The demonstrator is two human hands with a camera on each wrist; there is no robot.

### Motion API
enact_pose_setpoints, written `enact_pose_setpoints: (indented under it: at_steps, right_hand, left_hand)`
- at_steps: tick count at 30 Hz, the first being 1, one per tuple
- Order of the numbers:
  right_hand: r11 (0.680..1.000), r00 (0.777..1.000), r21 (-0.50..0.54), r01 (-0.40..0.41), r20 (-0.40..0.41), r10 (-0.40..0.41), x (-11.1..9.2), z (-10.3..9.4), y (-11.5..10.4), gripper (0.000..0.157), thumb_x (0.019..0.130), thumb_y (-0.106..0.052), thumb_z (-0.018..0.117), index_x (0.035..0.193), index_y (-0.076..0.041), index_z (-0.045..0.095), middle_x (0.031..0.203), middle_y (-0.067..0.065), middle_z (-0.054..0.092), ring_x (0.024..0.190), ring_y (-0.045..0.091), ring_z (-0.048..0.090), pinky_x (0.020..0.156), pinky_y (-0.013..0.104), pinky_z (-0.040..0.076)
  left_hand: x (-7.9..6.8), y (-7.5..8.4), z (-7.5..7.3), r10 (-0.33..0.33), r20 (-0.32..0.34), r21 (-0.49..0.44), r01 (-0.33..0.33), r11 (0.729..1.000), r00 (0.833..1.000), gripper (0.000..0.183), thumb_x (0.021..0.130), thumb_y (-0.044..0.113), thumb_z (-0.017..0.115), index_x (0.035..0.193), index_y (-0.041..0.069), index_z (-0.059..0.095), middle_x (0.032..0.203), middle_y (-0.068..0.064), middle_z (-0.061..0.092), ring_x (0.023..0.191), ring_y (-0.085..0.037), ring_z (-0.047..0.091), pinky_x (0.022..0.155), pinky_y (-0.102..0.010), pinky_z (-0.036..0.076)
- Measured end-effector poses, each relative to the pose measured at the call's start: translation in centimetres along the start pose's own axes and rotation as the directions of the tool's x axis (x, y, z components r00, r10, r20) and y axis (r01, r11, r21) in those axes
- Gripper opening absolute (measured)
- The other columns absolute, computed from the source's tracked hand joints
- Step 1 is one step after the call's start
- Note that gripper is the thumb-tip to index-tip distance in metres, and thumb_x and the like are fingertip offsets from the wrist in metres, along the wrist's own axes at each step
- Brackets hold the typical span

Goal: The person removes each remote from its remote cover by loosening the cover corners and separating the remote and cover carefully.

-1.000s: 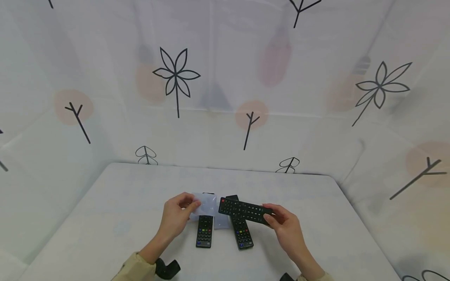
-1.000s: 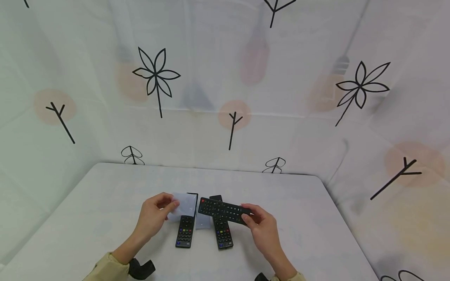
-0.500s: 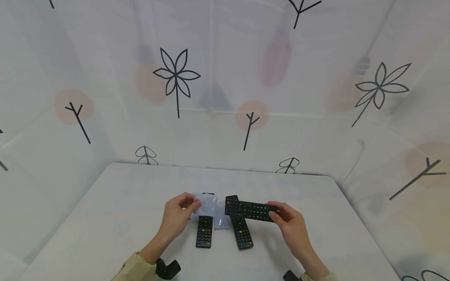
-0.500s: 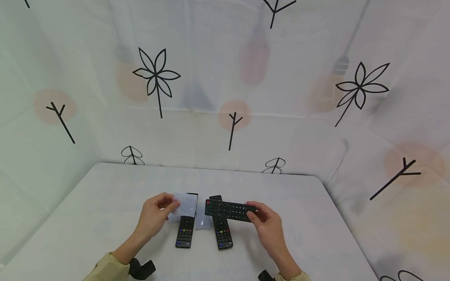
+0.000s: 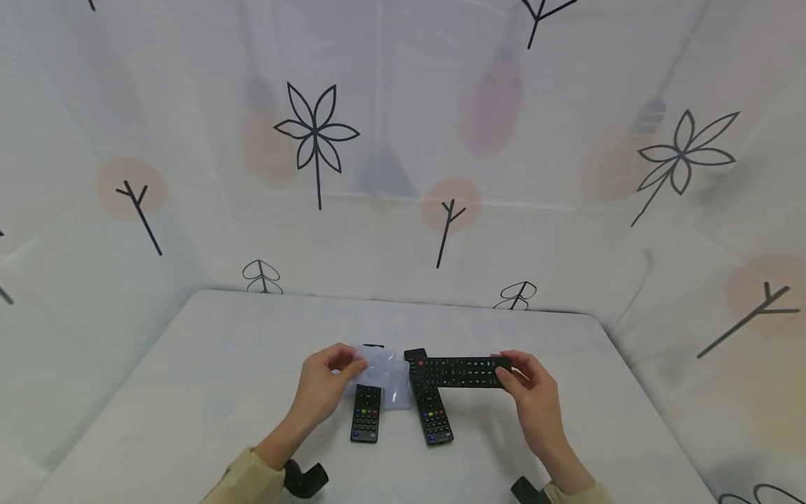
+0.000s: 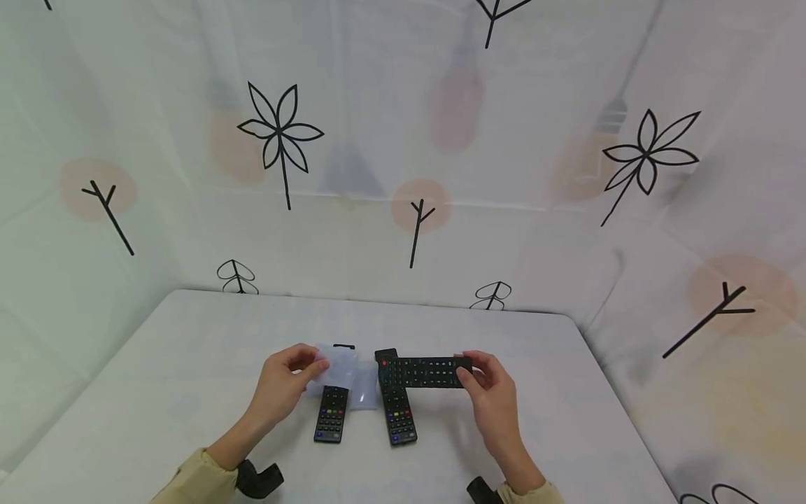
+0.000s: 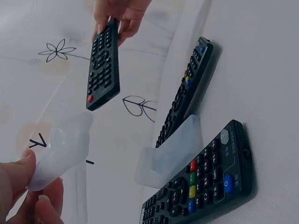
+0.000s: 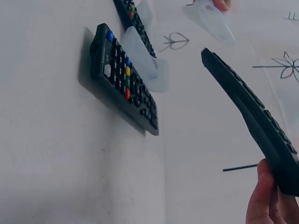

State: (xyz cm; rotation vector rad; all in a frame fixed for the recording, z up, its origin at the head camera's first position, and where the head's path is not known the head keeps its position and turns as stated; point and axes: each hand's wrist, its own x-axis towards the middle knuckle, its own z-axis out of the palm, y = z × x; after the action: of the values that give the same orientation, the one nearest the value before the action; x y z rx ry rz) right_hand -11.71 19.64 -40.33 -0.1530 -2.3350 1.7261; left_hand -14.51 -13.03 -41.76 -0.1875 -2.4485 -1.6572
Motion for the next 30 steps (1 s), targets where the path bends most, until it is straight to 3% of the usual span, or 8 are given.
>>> enact_pose_setpoints:
  at_steps: [5,13,17,22,30]
  right_hand:
    - [0.997,0.999,0.057,0.044,-0.009,-0.044,0.4,-0.4,0.4,0.033,0.099,-0.003,0.059,0.132,-0.001,0.058,0.13,0.016,0.057,0.1,0.001,0.063,0.083,0.02,0.053]
    - [0.995,0.999,0.102,0.02,-0.03,-0.017,1.1,-1.2,0.9,0.038,0.101,-0.005,0.057,0.138,0.0,0.055,0.136,0.015,0.051,0.1,-0.002,0.063,0.083,0.021,0.053]
    - [0.994,0.999,0.113,0.005,-0.035,-0.001,1.5,-1.6,1.2,0.036,0.101,-0.006,0.057,0.135,0.003,0.052,0.134,0.016,0.05,0.098,0.0,0.063,0.082,0.021,0.054]
    - [0.994,0.998,0.099,-0.044,-0.037,0.048,1.9,-1.9,1.6,0.032,0.102,-0.009,0.058,0.13,0.004,0.049,0.134,0.016,0.051,0.097,-0.001,0.063,0.081,0.02,0.054]
    - [0.997,0.997,0.033,-0.066,-0.038,0.067,2.6,-2.3,2.1,0.035,0.102,-0.016,0.058,0.132,0.001,0.053,0.135,0.015,0.053,0.099,-0.003,0.06,0.082,0.017,0.052]
  left_hand:
    - [0.2,0.2,0.5,0.009,0.022,-0.014,-0.009,1.0,1.0,0.009,0.088,0.02,0.077,0.095,0.018,0.072,0.087,0.007,0.067,0.084,-0.014,0.06,0.073,-0.026,0.052]
    - [0.4,0.2,1.7,-0.007,0.059,-0.044,0.01,0.999,0.998,0.01,0.088,0.02,0.077,0.096,0.017,0.073,0.09,0.006,0.068,0.088,-0.016,0.06,0.075,-0.028,0.052]
    - [0.5,-0.1,2.6,0.025,0.079,-0.049,-0.021,0.999,0.997,0.011,0.089,0.022,0.076,0.099,0.018,0.073,0.092,0.008,0.068,0.089,-0.016,0.06,0.075,-0.027,0.052]
    - [0.3,-0.2,3.7,0.076,0.134,-0.089,-0.064,0.994,0.988,0.013,0.091,0.023,0.074,0.102,0.015,0.074,0.094,0.006,0.069,0.087,-0.015,0.06,0.072,-0.026,0.053]
    - [1.0,0.0,5.1,0.098,0.194,-0.177,-0.064,0.982,0.976,0.016,0.093,0.014,0.071,0.107,0.007,0.073,0.097,-0.004,0.069,0.079,-0.011,0.058,0.064,-0.025,0.053]
